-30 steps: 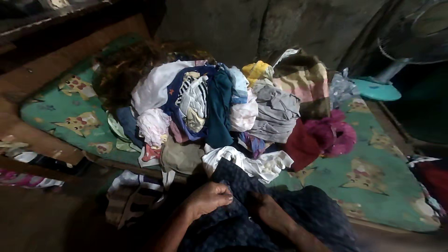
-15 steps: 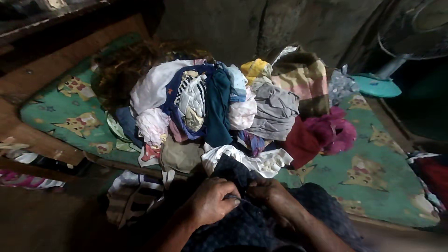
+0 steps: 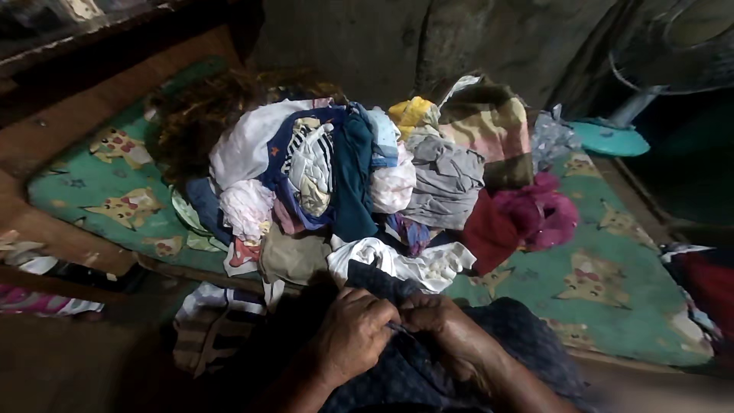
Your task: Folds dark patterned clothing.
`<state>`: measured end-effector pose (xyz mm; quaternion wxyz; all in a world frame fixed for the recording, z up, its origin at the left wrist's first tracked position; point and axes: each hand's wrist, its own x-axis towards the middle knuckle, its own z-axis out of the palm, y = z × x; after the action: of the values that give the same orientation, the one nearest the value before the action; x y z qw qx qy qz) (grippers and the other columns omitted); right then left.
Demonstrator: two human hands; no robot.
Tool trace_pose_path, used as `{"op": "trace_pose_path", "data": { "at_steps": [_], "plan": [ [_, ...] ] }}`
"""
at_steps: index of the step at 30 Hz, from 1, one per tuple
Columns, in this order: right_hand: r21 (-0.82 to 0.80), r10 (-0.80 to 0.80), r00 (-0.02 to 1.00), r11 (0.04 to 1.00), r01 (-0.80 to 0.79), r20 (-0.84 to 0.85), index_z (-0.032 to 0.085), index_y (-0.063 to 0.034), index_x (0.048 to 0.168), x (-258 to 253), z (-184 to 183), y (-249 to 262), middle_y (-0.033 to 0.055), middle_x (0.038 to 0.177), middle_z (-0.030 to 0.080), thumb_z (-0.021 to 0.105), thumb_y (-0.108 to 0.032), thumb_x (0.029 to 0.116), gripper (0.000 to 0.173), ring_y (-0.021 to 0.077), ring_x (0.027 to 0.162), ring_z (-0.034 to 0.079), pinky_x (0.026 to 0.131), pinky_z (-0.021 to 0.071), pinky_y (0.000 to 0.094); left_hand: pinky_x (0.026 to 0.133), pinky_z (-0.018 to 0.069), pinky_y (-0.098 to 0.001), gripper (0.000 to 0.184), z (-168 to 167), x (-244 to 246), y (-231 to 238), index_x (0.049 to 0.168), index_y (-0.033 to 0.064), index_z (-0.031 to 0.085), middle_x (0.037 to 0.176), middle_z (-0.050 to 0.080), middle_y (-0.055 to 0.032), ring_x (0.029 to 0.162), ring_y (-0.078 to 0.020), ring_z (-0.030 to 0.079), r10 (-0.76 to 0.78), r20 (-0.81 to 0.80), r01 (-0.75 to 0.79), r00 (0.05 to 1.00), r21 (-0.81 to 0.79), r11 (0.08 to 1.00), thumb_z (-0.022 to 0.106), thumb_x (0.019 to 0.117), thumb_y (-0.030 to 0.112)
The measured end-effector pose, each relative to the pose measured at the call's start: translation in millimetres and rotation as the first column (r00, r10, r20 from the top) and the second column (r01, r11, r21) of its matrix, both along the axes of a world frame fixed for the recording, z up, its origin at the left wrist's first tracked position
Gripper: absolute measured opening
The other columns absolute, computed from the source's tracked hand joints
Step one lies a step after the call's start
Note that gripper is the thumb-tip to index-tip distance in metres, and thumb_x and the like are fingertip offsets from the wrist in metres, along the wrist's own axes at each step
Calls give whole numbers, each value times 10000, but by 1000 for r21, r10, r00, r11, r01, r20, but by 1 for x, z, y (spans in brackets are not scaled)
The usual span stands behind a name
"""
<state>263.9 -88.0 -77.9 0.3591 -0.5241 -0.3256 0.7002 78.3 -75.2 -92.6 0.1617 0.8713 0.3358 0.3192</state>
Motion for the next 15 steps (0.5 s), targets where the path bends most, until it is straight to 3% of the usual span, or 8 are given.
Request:
{"op": "trace_pose_path", "data": {
  "at_steps": [11, 15],
  "plan": [
    [-97, -56, 995, 994, 48, -88, 574, -116, 657, -1, -7, -4, -25, 640, 595, 552, 76, 847, 271, 33, 567, 548, 531, 455, 186, 811, 561, -410, 124, -2, 4, -1, 920, 84, 740, 861, 735, -67, 864, -231, 718, 31, -153, -25, 988, 37, 999, 687, 892, 192],
    [-56, -42, 997, 998, 38, -70, 574, -124, 681, 0, -12, -7, -36, 656, 606, 545, 47, 912, 289, 28, 594, 562, 568, 472, 193, 791, 571, -408, 146, -9, 5, -3, 899, 82, 739, 843, 733, -65, 848, -234, 722, 40, -167, -28, 985, 76, 997, 672, 905, 211]
  ]
}}
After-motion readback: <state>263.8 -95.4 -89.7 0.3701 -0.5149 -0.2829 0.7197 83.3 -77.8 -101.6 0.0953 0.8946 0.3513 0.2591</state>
